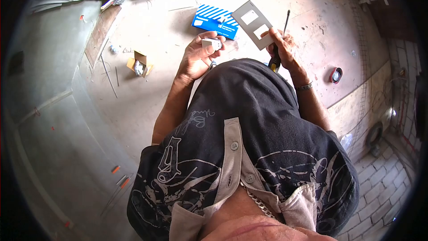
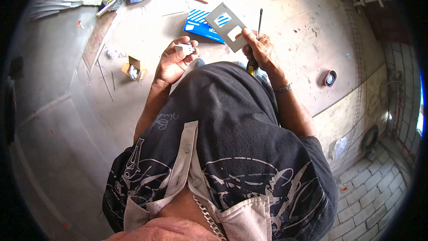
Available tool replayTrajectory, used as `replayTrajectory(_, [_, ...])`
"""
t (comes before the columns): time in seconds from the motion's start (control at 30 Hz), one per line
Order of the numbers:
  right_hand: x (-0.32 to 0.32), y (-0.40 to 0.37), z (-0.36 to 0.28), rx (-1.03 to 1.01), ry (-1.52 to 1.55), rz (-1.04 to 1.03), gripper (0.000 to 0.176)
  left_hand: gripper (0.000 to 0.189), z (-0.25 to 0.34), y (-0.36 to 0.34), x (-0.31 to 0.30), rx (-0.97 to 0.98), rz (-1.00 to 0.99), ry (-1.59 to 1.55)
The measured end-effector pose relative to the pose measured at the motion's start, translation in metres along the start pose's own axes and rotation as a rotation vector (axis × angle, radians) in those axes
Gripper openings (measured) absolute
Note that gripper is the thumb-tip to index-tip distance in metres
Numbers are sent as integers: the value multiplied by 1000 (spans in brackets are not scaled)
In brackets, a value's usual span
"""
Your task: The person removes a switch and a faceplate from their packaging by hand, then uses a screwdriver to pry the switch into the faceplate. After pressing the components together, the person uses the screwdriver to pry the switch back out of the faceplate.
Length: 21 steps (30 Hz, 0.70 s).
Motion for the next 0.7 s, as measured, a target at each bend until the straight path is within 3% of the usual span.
replayTrajectory(0.17, [0,-1,-4,-12,-5,7,43,31,-4,5,4,11,276,208])
replayTrajectory(0.5, [-2,0,0,-14,54,10,42,33,-8,8,8,70,262,299])
replayTrajectory(0.7, [0,1,2,-12,48,2,44,38,-6,8,7,-14,346,269])
Point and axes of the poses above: each hand's wrist, its own y-axis towards the middle knuckle, its own x-axis out of the palm, z = x × y, the point moved 1 cm from there along y, towards the middle knuckle, and after that the axes turned 14 degrees about -x, right-handed, at the moved point
